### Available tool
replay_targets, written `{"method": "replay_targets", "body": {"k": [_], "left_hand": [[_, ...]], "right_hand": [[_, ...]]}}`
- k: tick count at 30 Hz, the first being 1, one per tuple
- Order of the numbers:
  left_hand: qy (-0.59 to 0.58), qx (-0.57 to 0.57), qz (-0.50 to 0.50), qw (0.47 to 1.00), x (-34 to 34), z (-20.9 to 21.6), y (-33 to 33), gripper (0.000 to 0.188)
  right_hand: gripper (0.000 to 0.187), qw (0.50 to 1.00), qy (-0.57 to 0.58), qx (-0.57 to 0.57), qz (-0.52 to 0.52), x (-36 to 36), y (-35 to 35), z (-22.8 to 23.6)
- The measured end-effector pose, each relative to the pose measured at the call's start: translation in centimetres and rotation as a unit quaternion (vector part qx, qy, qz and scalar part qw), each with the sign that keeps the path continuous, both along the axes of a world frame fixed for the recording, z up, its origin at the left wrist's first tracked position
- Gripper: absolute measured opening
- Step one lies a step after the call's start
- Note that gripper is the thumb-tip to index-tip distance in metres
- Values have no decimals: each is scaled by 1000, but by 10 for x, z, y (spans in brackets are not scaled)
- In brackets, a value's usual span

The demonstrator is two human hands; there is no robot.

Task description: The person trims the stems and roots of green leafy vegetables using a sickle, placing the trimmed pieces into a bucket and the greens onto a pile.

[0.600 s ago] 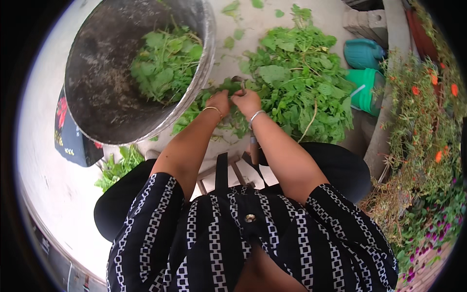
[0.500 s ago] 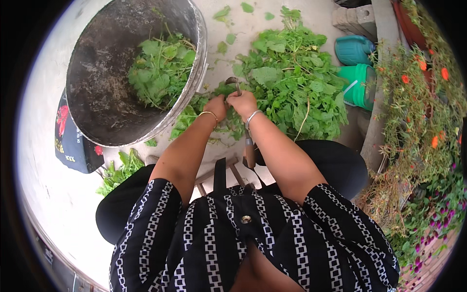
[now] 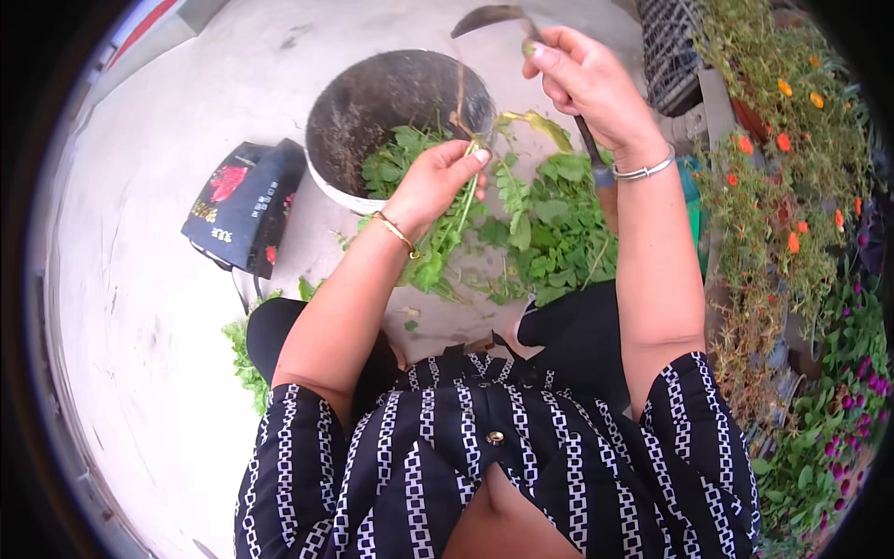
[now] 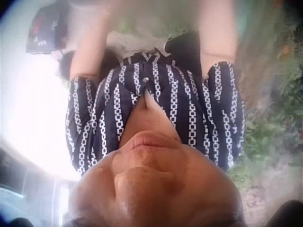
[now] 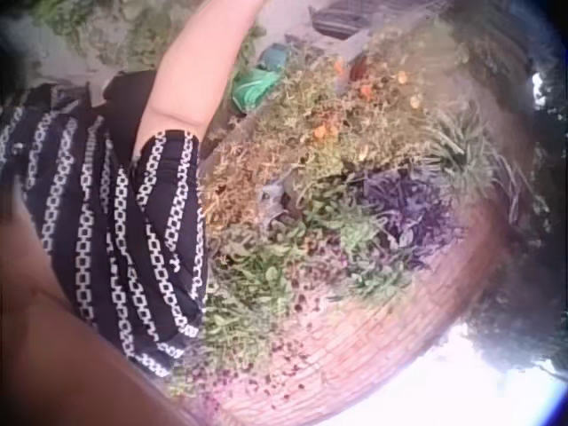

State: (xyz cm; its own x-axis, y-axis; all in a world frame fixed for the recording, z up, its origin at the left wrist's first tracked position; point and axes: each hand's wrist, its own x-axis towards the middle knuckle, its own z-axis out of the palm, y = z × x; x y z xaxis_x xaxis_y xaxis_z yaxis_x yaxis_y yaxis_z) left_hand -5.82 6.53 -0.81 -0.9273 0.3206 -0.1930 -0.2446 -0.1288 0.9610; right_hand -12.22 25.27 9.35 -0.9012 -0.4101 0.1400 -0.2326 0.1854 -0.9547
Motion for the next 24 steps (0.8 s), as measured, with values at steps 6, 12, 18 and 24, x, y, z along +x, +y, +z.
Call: {"method": "replay_targets", "body": {"k": [6, 12, 18, 24], "left_hand": [[-32, -16, 61, 997, 6, 40, -97, 24], [-21, -11, 81, 996, 6, 47, -131, 19], [-7, -6, 31, 999, -4, 41, -140, 22], [-6, 7, 12, 1000, -14, 40, -138, 27]], "right_hand": [[17, 931, 360, 15, -59, 38, -67, -15], [14, 905, 399, 127, 72, 32, -85, -52], [16, 885, 441, 126, 72, 11, -90, -66], [15, 903, 411, 95, 77, 4, -95, -69]]}}
